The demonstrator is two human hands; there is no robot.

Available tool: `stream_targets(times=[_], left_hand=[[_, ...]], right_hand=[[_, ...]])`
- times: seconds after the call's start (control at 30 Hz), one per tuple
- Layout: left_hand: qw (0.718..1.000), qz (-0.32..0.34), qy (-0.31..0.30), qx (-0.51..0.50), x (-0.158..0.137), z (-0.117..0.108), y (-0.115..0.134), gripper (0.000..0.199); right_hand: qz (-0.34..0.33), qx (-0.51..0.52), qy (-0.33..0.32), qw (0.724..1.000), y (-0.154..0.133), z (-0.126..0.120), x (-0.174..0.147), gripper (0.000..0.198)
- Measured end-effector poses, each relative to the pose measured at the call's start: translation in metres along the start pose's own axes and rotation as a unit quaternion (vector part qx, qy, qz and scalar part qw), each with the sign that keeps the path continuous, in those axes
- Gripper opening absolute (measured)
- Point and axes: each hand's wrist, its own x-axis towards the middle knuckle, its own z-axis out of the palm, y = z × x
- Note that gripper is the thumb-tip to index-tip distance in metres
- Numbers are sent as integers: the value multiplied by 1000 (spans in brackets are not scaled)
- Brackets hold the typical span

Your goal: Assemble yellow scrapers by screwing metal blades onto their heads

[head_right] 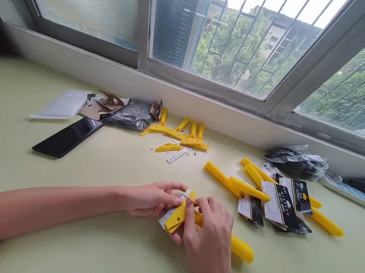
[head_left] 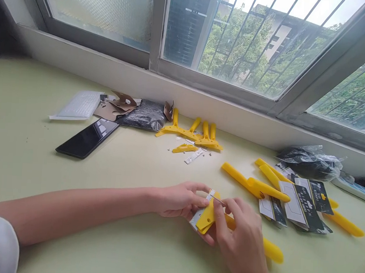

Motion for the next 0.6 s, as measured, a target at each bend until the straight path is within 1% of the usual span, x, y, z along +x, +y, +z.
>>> stream_targets(times=[0.1, 0.17, 0.23, 0.33, 0.5, 0.6], left_hand=[[1000, -7, 9, 4, -1, 1, 1, 48], [1000, -6, 8, 8, -1, 2, 0, 46], [1000, 0, 3, 9, -1, 3, -1, 43], [1000, 3, 8, 11, -1, 4, -2, 41], [999, -1, 24, 26, -2, 5, 0, 44], [999, -2, 19, 35, -2, 4, 0, 50]], right_hand=[[33, 95, -46, 994, 6, -6, 0, 29], [49, 112, -62, 991, 9, -8, 0, 31], [53, 101, -63, 991, 11, -7, 0, 34], [36, 67, -57, 996, 10, -3, 0, 35], [-6, 1, -45, 999, 7, -1, -1, 31], [-17, 1, -57, 998, 7, -3, 0, 29]])
